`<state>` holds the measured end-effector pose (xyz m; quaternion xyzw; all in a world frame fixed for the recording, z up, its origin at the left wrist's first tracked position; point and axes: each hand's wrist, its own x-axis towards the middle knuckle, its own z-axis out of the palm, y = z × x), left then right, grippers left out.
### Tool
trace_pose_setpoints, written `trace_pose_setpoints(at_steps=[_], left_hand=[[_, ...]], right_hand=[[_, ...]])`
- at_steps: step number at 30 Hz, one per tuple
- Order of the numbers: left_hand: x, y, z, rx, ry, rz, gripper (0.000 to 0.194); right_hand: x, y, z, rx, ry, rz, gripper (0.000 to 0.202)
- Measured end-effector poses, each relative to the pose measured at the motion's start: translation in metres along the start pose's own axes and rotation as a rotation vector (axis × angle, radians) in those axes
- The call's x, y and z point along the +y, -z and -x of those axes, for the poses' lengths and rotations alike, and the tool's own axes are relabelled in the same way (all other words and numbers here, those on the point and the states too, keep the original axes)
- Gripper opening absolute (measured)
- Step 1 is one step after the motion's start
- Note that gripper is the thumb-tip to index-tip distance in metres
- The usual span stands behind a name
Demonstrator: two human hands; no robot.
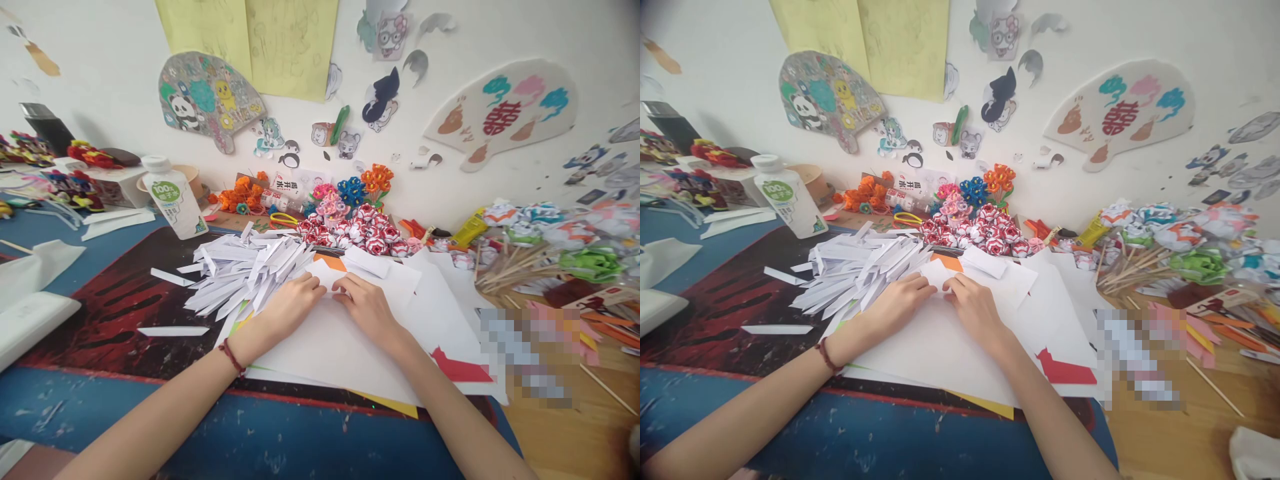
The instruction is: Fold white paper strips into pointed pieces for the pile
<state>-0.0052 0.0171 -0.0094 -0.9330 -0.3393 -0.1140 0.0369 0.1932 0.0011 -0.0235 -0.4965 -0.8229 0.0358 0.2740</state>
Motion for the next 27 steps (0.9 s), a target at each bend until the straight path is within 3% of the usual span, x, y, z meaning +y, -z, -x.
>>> trace_pose_setpoints(at_steps=[8,19,27], left_hand=[[-0.0012,-0.0017,-0.0011,0.013,0.024,0.004,0.012],[0.0004,-0.0049,-0.0019,0.000,-0.078,-0.121,0.011],[0.0017,0.0009,-0.0020,-0.019,-0.145,-0.184,0.007]], right_hand=[[0.0030,-0.0040,-0.0011,0.029,-0.102,-0.043,0.016],[0.0045,-0.0051,0.0023,-0.001,0.093,0.233,0.022],[0.0027,-0.0067,0.0022,0.008,0.141,0.329,0.020]])
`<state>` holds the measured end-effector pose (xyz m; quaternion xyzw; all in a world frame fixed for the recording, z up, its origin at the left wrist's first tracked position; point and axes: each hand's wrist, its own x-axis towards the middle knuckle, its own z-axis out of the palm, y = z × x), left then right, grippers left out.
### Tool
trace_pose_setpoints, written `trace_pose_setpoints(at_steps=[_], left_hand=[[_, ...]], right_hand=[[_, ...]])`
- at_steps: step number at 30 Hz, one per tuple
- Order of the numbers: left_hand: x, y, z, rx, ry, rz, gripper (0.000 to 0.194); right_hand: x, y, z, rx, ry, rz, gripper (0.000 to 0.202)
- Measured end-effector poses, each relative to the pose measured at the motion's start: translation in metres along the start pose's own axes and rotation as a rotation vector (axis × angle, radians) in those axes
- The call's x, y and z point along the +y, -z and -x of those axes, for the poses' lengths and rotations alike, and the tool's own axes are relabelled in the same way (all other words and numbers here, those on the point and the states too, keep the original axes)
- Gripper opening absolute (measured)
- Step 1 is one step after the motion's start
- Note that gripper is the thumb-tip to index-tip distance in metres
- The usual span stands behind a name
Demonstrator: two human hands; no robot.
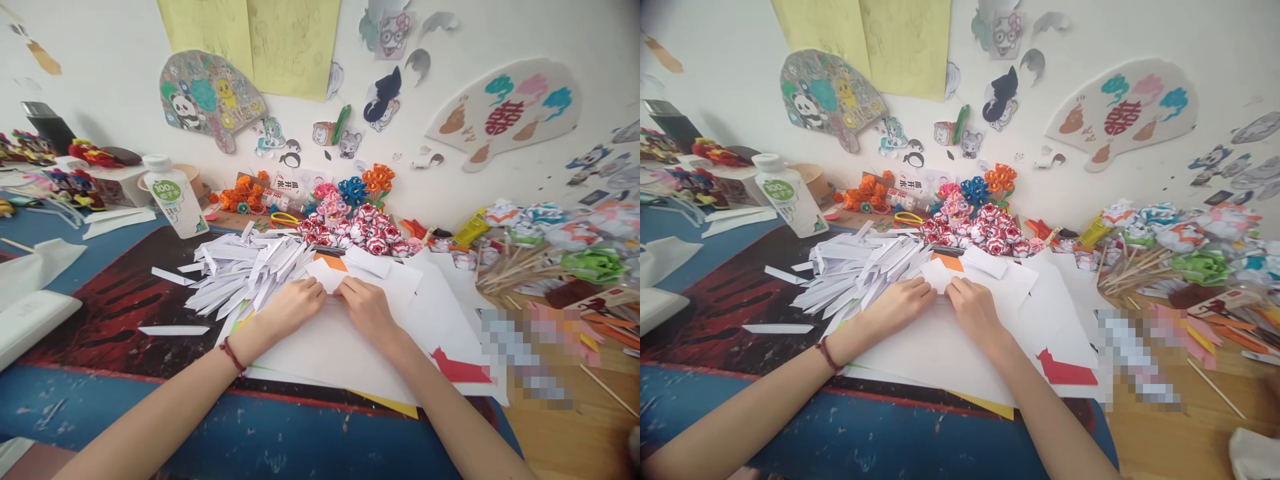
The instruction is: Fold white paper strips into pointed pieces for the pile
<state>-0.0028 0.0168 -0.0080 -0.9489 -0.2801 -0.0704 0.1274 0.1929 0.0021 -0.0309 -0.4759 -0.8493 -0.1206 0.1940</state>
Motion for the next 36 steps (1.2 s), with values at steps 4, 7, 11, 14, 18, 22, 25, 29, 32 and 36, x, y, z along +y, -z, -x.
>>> trace_pose_setpoints(at_steps=[4,7,11,14,18,22,25,29,32,36], left_hand=[[-0.002,-0.005,0.001,0.047,-0.009,-0.012,0.008],[-0.002,-0.006,0.002,0.060,-0.031,-0.035,0.009],[-0.001,-0.004,0.002,0.045,-0.053,-0.045,0.009],[-0.001,-0.002,0.001,0.019,-0.064,-0.043,0.009],[-0.001,0.000,0.000,-0.003,-0.054,-0.033,0.009],[-0.001,0.002,0.000,-0.023,-0.018,-0.007,0.007],[0.000,0.002,-0.001,-0.022,0.002,0.013,0.007],[0.001,0.001,-0.001,-0.032,0.028,0.029,0.008],[0.002,0.002,-0.001,-0.052,0.031,0.021,0.008],[0.004,0.005,-0.001,-0.063,0.024,0.016,0.007]], right_hand=[[0.001,0.002,0.000,-0.044,0.023,0.069,0.022],[0.002,0.007,0.000,-0.101,0.062,0.084,0.021],[0.001,0.014,-0.001,-0.172,0.124,0.110,0.021],[0.000,0.017,-0.002,-0.209,0.145,0.114,0.021],[-0.001,0.019,-0.002,-0.251,0.146,0.111,0.019],[-0.003,0.021,-0.002,-0.276,0.155,0.114,0.019],[-0.004,0.021,-0.002,-0.280,0.172,0.115,0.019],[-0.005,0.021,-0.003,-0.290,0.169,0.103,0.020],[-0.005,0.022,-0.002,-0.301,0.135,0.065,0.019],[-0.005,0.025,-0.002,-0.327,0.075,-0.007,0.021]])
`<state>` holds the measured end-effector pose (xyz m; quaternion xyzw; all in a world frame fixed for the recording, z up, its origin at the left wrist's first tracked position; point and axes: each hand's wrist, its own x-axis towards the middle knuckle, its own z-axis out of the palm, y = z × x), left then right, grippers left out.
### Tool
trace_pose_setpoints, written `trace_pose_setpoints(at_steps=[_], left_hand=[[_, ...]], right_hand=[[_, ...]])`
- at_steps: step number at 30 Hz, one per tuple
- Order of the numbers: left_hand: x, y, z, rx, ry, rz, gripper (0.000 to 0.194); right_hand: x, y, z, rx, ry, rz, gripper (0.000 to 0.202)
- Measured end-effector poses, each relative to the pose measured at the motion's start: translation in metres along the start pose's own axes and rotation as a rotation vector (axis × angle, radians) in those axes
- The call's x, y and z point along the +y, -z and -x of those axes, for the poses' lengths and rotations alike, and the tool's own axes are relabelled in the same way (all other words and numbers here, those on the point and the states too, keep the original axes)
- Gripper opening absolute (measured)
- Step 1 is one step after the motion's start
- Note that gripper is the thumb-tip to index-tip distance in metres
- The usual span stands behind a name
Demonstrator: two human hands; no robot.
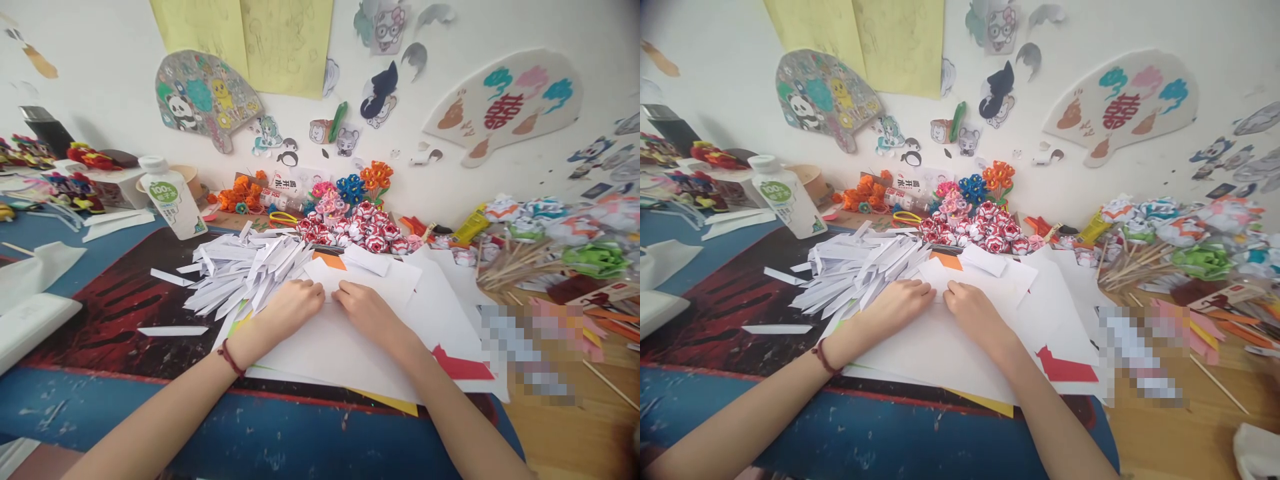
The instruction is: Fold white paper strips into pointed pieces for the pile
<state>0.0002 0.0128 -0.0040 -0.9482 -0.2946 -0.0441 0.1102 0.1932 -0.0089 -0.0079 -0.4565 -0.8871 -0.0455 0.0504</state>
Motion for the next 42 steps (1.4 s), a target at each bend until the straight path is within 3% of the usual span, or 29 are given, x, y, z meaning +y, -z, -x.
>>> trace_pose_setpoints(at_steps=[15,27,42], left_hand=[[0.0014,0.0043,0.0002,-0.027,0.001,-0.019,0.007],[0.0017,0.0052,-0.0012,0.027,-0.028,-0.146,0.012],[-0.0008,0.0009,0.0001,0.082,0.053,-0.147,0.021]], right_hand=[[0.0003,0.0045,0.0012,-0.030,-0.037,-0.060,0.025],[0.0003,0.0080,0.0022,-0.039,-0.126,-0.096,0.031],[-0.0039,0.0084,0.0018,-0.031,-0.200,-0.054,0.038]])
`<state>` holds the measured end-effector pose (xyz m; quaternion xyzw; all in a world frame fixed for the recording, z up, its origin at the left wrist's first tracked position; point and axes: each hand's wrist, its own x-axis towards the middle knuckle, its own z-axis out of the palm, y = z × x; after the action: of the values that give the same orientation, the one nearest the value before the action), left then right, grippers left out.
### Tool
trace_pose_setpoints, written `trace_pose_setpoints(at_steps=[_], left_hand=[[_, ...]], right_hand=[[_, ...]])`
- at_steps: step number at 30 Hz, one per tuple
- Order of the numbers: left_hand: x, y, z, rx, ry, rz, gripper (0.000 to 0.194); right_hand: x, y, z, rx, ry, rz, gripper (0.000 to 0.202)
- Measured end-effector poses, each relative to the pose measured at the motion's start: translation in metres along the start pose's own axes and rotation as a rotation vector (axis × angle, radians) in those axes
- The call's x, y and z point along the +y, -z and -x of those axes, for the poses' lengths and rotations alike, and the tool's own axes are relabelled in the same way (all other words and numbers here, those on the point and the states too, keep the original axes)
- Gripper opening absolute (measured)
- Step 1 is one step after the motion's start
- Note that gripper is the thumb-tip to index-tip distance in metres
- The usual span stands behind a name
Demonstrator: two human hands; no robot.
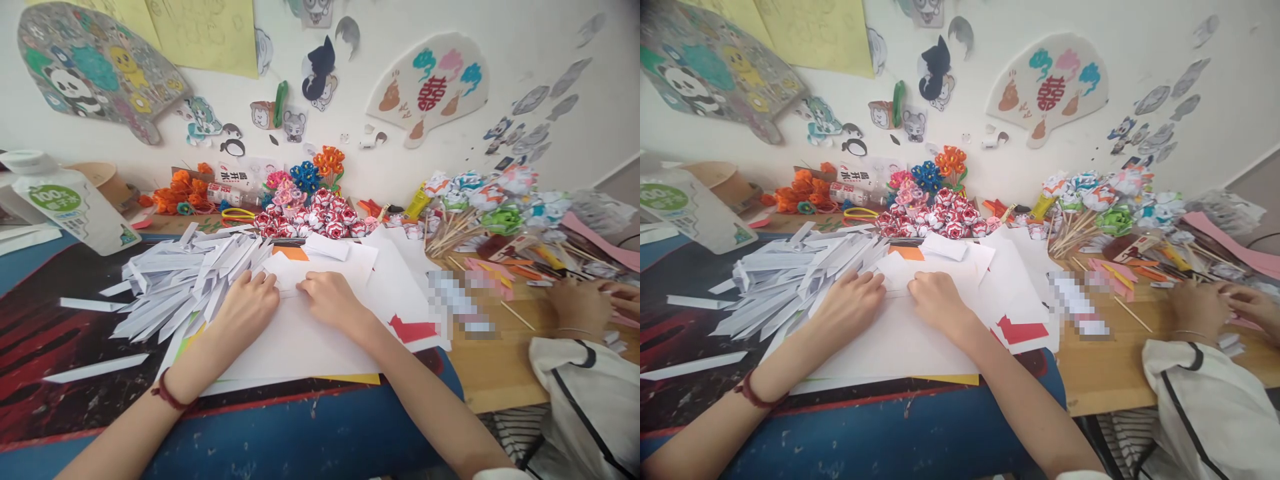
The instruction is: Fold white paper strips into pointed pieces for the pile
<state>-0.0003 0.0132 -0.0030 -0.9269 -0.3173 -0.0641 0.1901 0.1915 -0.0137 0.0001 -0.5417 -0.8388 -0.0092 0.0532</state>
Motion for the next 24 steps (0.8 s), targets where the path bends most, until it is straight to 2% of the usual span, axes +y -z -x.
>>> trace_pose_setpoints(at_steps=[5,10,15,18,24], left_hand=[[0.001,0.001,-0.001,0.033,0.038,0.014,0.020],[0.007,-0.001,-0.007,0.081,0.147,0.074,0.019],[0.009,-0.011,-0.014,0.053,0.182,0.192,0.012],[0.007,-0.015,-0.015,0.053,0.220,0.270,0.015],[0.006,-0.018,-0.016,0.074,0.260,0.271,0.015]], right_hand=[[-0.002,0.001,0.000,-0.036,0.005,0.019,0.035],[0.000,0.000,0.000,-0.029,0.012,0.005,0.035],[0.002,-0.002,-0.001,0.003,0.021,-0.007,0.035],[0.002,-0.003,-0.001,0.021,0.029,-0.001,0.033],[0.003,-0.003,-0.001,0.010,0.028,0.000,0.035]])
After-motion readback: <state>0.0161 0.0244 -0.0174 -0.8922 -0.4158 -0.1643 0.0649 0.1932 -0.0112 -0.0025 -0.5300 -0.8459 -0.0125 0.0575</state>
